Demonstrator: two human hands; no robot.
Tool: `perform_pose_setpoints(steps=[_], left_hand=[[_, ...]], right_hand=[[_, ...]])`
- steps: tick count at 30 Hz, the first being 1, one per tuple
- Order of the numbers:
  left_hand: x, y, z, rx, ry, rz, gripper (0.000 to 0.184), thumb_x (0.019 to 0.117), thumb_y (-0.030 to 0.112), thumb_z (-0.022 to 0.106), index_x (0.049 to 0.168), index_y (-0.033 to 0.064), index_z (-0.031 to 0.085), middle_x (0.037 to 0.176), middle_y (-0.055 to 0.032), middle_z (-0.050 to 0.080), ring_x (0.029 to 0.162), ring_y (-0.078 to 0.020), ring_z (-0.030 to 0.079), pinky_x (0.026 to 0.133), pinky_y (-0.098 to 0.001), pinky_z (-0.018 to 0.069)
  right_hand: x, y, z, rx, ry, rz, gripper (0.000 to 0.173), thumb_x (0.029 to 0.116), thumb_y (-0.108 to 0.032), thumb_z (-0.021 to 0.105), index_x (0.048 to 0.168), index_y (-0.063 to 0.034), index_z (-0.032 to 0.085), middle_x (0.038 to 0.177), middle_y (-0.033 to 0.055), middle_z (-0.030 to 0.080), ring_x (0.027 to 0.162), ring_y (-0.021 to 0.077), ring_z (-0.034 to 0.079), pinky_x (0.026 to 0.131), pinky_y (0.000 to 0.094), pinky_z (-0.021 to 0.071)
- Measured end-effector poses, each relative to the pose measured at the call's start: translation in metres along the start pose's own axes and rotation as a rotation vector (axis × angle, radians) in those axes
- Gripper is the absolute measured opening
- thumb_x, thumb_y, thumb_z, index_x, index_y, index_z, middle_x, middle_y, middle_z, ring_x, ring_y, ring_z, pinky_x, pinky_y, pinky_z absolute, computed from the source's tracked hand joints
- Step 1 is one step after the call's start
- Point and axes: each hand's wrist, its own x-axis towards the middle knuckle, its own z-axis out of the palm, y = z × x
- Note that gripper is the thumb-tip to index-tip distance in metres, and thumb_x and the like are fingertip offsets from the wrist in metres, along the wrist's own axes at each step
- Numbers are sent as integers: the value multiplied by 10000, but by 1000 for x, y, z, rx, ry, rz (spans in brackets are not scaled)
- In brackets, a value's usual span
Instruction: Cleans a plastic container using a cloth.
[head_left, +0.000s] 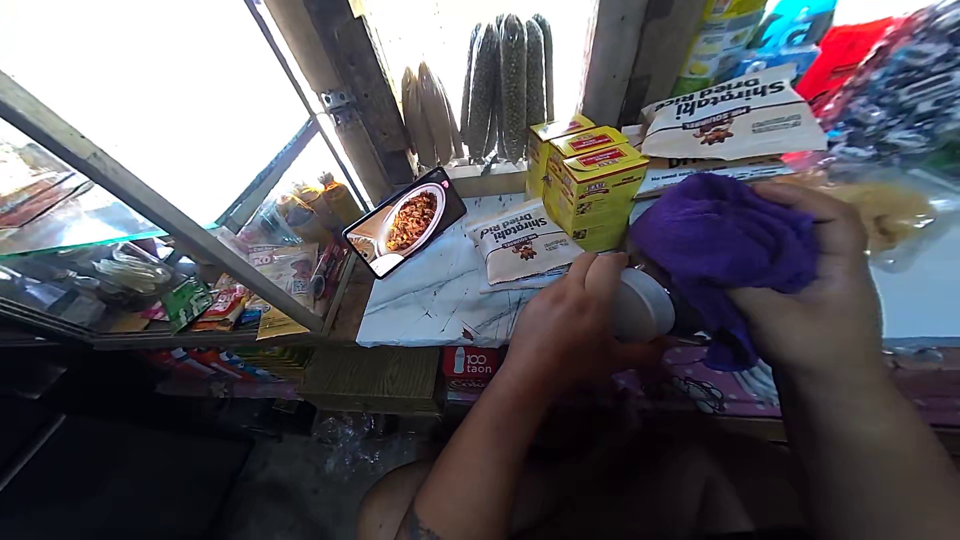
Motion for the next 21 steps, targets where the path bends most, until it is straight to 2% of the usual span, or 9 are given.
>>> perform_pose_setpoints(steps=[6, 12, 15, 21], left_hand=[[0, 1, 0, 3, 6, 6, 756, 725, 458, 864, 1288, 23, 609, 1101, -108, 656, 852, -199, 689, 654, -384, 592], [0, 0, 1, -1, 25, 21, 742, 717, 447, 867, 1274, 25, 615, 1090, -104, 658, 853, -193, 688, 653, -380, 592], [-1, -1, 1, 1, 27, 20, 743, 715, 451, 868, 1270, 25, 618, 1082, -104, 656, 843, -191, 686, 645, -379, 590], [-1, 1, 1, 9, 14, 3, 762, 711, 460, 872, 1282, 27, 611, 1102, -107, 658, 850, -198, 688, 654, -386, 591]], right_hand=[[0, 0, 0, -31, 46, -27, 591, 920, -161, 660, 1439, -23, 414, 1373, 33, 553, 1255, 28, 544, 1080, 241, 463], [0, 2, -3, 28, -77, 18, 792, 786, -249, 780, 1466, -101, 405, 1394, -16, 544, 1275, 14, 530, 1084, 220, 457], [0, 2, -2, 34, -58, 25, 749, 816, -250, 773, 1459, -99, 420, 1381, -17, 561, 1259, 16, 547, 1073, 222, 468], [-1, -1, -2, -31, 10, 21, 645, 886, -172, 683, 1453, -36, 408, 1399, 31, 541, 1270, 19, 534, 1088, 229, 454]])
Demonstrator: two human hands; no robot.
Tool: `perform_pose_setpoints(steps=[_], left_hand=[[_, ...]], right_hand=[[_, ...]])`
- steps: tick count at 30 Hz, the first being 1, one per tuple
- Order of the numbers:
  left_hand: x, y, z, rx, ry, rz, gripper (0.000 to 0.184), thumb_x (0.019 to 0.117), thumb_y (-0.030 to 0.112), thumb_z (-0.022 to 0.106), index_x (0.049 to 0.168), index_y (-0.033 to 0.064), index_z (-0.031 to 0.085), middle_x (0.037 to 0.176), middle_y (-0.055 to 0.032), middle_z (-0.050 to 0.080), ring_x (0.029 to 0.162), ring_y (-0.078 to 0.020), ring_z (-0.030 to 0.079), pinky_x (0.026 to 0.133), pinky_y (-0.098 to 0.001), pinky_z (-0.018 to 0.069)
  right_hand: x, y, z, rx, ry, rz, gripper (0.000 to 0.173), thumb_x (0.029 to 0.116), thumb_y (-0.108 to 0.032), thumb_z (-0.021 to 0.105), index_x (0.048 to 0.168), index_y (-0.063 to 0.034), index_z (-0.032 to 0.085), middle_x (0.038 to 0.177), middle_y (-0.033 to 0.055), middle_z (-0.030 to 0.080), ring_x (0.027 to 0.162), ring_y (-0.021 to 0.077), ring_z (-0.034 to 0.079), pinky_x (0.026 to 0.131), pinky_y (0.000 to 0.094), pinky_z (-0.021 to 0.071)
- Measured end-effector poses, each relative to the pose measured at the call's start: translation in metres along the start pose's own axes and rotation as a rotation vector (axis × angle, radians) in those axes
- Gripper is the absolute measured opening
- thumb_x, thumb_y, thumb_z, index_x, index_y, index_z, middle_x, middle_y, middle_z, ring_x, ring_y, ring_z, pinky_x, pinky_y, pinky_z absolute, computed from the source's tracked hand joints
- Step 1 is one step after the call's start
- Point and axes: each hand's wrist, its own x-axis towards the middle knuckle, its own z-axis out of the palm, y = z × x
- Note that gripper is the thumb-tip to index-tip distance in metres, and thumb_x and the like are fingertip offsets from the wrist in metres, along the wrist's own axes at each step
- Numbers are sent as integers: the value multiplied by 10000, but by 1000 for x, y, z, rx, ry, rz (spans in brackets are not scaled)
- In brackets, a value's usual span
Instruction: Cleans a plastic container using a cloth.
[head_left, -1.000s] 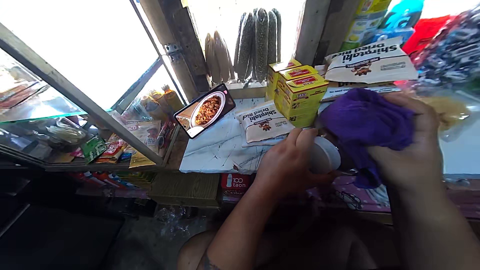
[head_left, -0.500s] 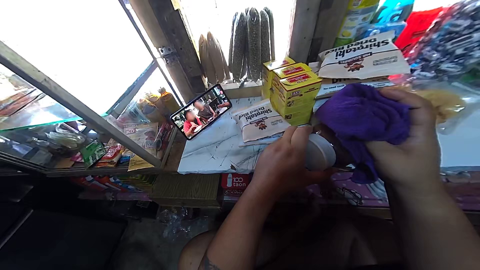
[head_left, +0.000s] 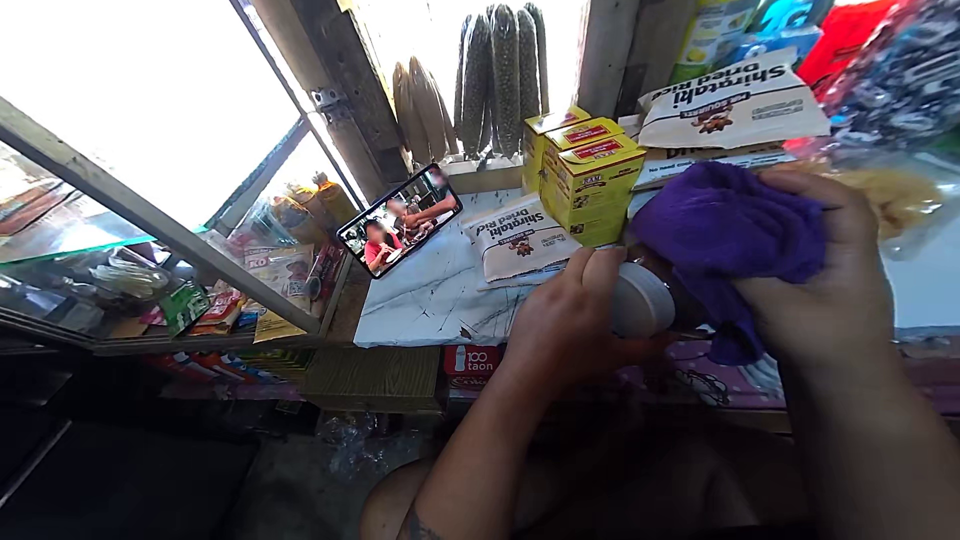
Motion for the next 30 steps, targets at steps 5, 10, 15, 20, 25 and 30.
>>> perform_pose_setpoints(steps=[5, 10, 15, 20, 25, 30], left_hand=[[0, -1, 0, -4, 7, 2, 765, 710, 463, 874, 1286, 33, 611, 1106, -109, 656, 857, -197, 689, 663, -385, 593], [0, -1, 1, -3, 15, 15, 751, 706, 451, 879, 1274, 36, 614, 1088, -97, 656, 849, -189, 687, 651, -376, 592], [0, -1, 1, 0, 24, 23, 746, 707, 452, 878, 1261, 26, 615, 1077, -102, 657, 847, -193, 689, 646, -381, 593], [0, -1, 1, -7, 14, 18, 748, 707, 447, 878, 1266, 25, 614, 1076, -100, 654, 847, -191, 686, 649, -379, 591], [0, 0, 0, -4, 17, 14, 745, 710, 449, 873, 1267, 26, 614, 1070, -98, 654, 852, -188, 684, 651, -371, 590], [0, 0, 0, -4, 5, -1, 770, 707, 454, 878, 1287, 27, 608, 1106, -106, 659, 876, -198, 690, 674, -390, 596]], right_hand=[[0, -1, 1, 9, 26, -9, 630, 887, -149, 684, 1445, -32, 416, 1380, 26, 552, 1260, 22, 542, 1081, 228, 462], [0, 0, 2, 32, 28, -23, 634, 880, -156, 701, 1438, -40, 423, 1376, 8, 555, 1256, 19, 544, 1082, 228, 461], [0, 4, 2, 37, 16, -16, 667, 864, -193, 723, 1445, -64, 424, 1374, 7, 556, 1259, 32, 546, 1082, 239, 464], [0, 4, 1, 54, -34, -25, 727, 818, -211, 748, 1448, -66, 416, 1381, 2, 552, 1264, 22, 540, 1083, 224, 459], [-1, 4, 0, 63, -61, -18, 777, 793, -252, 778, 1454, -68, 413, 1375, -8, 555, 1261, 8, 537, 1082, 209, 454], [-1, 2, 1, 37, -49, -11, 742, 819, -251, 752, 1455, -65, 421, 1374, 8, 560, 1250, 10, 546, 1077, 215, 460]])
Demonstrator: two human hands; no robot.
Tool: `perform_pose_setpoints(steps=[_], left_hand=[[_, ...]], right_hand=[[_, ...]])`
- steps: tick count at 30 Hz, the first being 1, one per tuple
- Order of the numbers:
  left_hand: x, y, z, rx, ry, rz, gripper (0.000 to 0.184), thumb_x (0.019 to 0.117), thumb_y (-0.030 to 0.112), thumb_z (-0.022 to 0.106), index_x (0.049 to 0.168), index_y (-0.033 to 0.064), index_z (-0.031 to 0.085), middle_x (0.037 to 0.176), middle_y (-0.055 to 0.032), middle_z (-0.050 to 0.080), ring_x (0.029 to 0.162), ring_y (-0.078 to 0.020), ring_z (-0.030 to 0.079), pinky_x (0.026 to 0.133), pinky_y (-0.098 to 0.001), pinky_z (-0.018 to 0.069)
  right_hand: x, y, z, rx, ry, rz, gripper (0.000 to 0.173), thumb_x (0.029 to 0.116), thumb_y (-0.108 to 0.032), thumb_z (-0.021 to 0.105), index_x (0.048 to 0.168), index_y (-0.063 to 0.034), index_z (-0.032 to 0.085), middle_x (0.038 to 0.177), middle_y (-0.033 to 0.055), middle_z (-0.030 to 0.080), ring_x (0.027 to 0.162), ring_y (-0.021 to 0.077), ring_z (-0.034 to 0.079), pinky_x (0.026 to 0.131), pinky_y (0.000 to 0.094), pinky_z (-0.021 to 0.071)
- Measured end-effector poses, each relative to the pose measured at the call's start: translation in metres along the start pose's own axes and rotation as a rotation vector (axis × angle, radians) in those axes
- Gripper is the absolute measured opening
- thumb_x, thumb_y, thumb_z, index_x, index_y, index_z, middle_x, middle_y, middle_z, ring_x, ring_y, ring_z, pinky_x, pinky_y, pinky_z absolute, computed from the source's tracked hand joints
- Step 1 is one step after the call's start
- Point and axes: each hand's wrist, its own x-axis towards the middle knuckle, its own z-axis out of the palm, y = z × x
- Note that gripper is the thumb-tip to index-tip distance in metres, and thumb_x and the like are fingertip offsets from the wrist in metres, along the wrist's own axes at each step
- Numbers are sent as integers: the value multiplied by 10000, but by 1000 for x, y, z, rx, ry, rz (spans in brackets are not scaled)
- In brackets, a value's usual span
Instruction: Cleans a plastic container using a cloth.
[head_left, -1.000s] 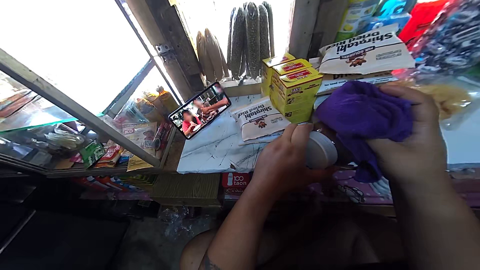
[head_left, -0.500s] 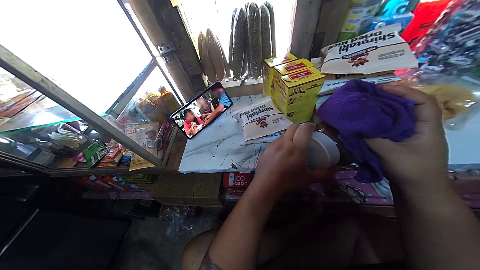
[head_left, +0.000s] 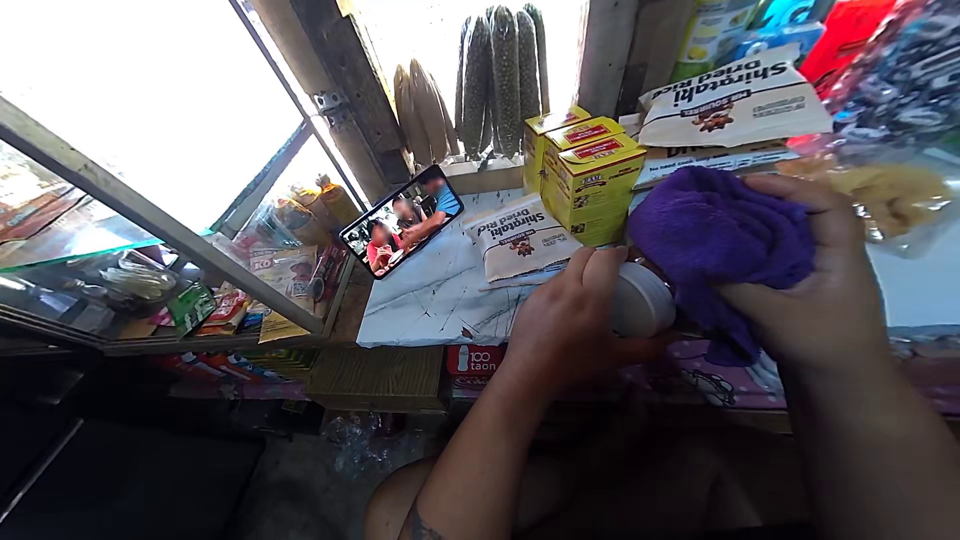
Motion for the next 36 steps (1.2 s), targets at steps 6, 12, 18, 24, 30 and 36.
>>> perform_pose_setpoints(steps=[6, 12, 18, 24, 30, 36], left_hand=[[0, 0, 0, 5, -4, -5, 769, 703, 460, 880, 1284, 32, 613, 1104, -100, 657, 867, -190, 688, 666, -383, 596], [0, -1, 1, 13, 11, 14, 783, 696, 464, 882, 1287, 27, 613, 1099, -103, 657, 864, -187, 687, 663, -373, 593], [-1, 0, 1, 13, 17, 19, 770, 697, 456, 880, 1281, 29, 616, 1103, -103, 659, 866, -188, 688, 665, -370, 593], [-1, -1, 0, 10, 8, 12, 771, 698, 451, 879, 1290, 34, 613, 1101, -101, 657, 872, -192, 686, 662, -375, 591], [-1, 0, 0, 10, 19, 21, 771, 700, 454, 877, 1279, 18, 614, 1090, -105, 660, 854, -186, 689, 659, -372, 595], [-1, -1, 1, 15, 22, 30, 759, 707, 458, 874, 1273, 24, 613, 1088, -102, 657, 865, -190, 688, 664, -376, 597]], right_hand=[[-1, -2, 0, 3, 57, 22, 599, 903, -166, 671, 1440, -52, 431, 1351, 3, 576, 1230, 13, 564, 1058, 217, 479], [-1, -1, 2, -7, 86, -27, 567, 920, -149, 663, 1427, -32, 438, 1351, 15, 576, 1231, 16, 563, 1068, 226, 475], [-1, -1, 2, 0, 87, -37, 593, 905, -159, 680, 1430, -36, 433, 1361, 19, 572, 1245, 30, 559, 1077, 235, 470], [-1, 0, 1, 26, 53, -42, 647, 868, -174, 719, 1435, -52, 432, 1360, 3, 572, 1241, 23, 560, 1074, 226, 472], [-1, 1, 0, 7, 25, -39, 690, 856, -241, 749, 1441, -58, 432, 1358, 1, 571, 1238, 14, 556, 1073, 220, 467], [-1, 0, 0, -2, 23, -37, 685, 861, -234, 738, 1443, -57, 424, 1364, 2, 565, 1244, 13, 553, 1074, 216, 465]])
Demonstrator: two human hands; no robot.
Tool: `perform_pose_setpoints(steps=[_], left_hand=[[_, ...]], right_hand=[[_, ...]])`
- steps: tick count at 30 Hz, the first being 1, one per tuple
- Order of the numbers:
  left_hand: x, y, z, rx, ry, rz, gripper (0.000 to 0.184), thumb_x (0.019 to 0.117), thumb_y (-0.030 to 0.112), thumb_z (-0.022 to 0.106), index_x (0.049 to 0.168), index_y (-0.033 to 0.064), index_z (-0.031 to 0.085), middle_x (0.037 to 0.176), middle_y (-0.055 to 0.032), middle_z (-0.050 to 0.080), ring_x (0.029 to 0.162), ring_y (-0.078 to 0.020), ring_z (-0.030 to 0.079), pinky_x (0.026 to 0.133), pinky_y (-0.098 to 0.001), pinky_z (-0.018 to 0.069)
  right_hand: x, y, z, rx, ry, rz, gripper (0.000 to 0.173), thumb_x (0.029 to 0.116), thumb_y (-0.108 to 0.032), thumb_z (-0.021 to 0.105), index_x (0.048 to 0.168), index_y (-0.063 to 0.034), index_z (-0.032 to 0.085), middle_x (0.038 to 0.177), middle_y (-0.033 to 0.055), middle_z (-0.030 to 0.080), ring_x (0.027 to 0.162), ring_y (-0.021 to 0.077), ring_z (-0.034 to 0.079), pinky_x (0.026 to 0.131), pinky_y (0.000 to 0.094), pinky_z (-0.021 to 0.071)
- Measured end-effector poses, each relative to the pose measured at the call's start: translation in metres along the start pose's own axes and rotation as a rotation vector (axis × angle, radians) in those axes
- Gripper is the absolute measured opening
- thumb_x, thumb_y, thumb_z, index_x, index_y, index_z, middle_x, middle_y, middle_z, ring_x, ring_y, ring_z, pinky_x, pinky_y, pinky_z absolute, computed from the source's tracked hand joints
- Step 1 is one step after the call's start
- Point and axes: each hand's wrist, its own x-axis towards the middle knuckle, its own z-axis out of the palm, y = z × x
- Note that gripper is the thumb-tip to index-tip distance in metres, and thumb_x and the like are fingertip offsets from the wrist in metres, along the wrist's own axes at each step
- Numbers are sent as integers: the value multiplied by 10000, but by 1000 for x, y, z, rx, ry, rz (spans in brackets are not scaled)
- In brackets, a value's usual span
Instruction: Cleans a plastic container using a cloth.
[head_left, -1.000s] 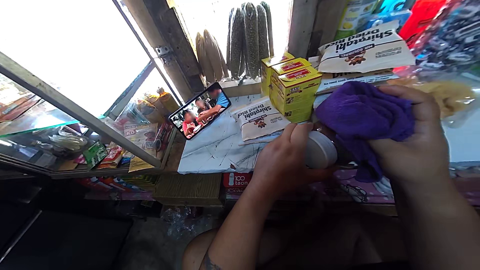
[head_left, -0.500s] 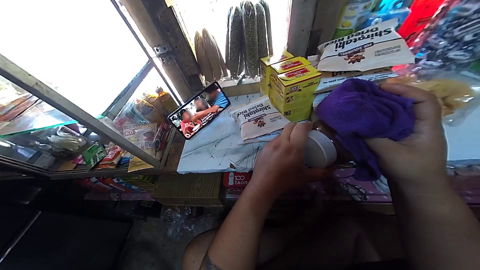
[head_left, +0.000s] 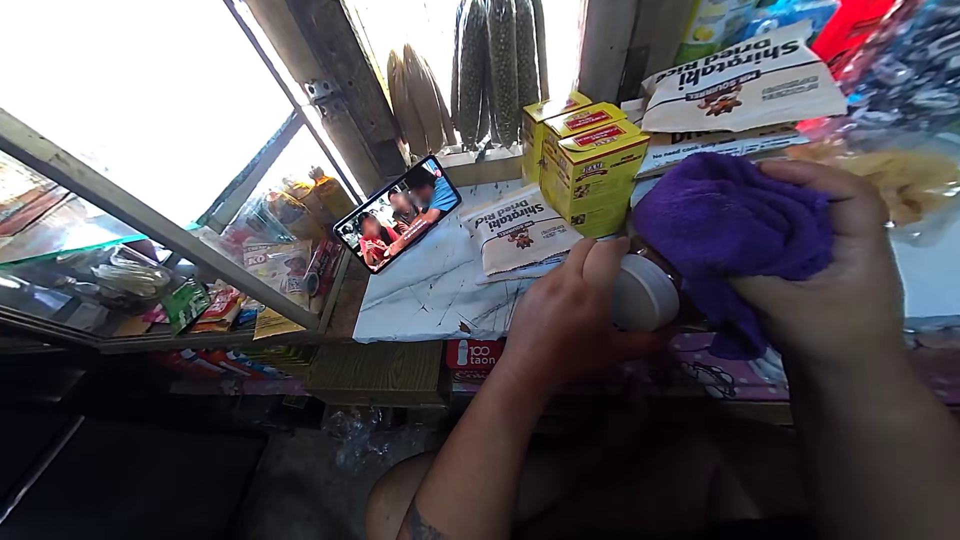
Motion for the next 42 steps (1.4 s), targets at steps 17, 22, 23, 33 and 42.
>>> perform_pose_setpoints(steps=[17, 22, 23, 33, 42], left_hand=[[0, -1, 1, 0, 7, 5, 771, 700, 452, 879, 1285, 28, 611, 1094, -101, 656, 864, -192, 687, 653, -374, 595], [0, 0, 0, 2, 12, 6, 758, 691, 443, 881, 1269, 31, 615, 1080, -95, 656, 858, -189, 686, 646, -370, 592], [0, 1, -1, 2, 10, 3, 754, 684, 440, 886, 1260, 33, 617, 1077, -96, 655, 854, -189, 685, 644, -372, 592], [1, 1, -1, 3, -1, -15, 777, 700, 451, 878, 1291, 25, 609, 1110, -105, 661, 890, -190, 691, 674, -371, 597], [0, 1, 0, 9, 10, 1, 779, 694, 452, 880, 1284, 20, 612, 1110, -109, 660, 879, -192, 690, 671, -372, 594]], right_hand=[[0, -1, 0, 26, -4, -38, 674, 874, -240, 748, 1439, -76, 420, 1364, -24, 564, 1255, 15, 550, 1086, 221, 462], [1, 1, -3, 42, -68, -62, 729, 841, -289, 786, 1442, -109, 414, 1368, -45, 552, 1266, 18, 537, 1093, 228, 456], [2, 1, -4, 42, -88, -57, 758, 830, -317, 798, 1447, -117, 407, 1376, -46, 544, 1276, 19, 529, 1099, 228, 450], [1, -1, -2, 10, -37, -21, 634, 914, -246, 706, 1451, -76, 417, 1369, -14, 566, 1255, 23, 554, 1086, 234, 465], [0, -1, -3, 26, -20, -20, 642, 895, -206, 718, 1444, -79, 410, 1372, -14, 556, 1262, 25, 546, 1084, 228, 466]])
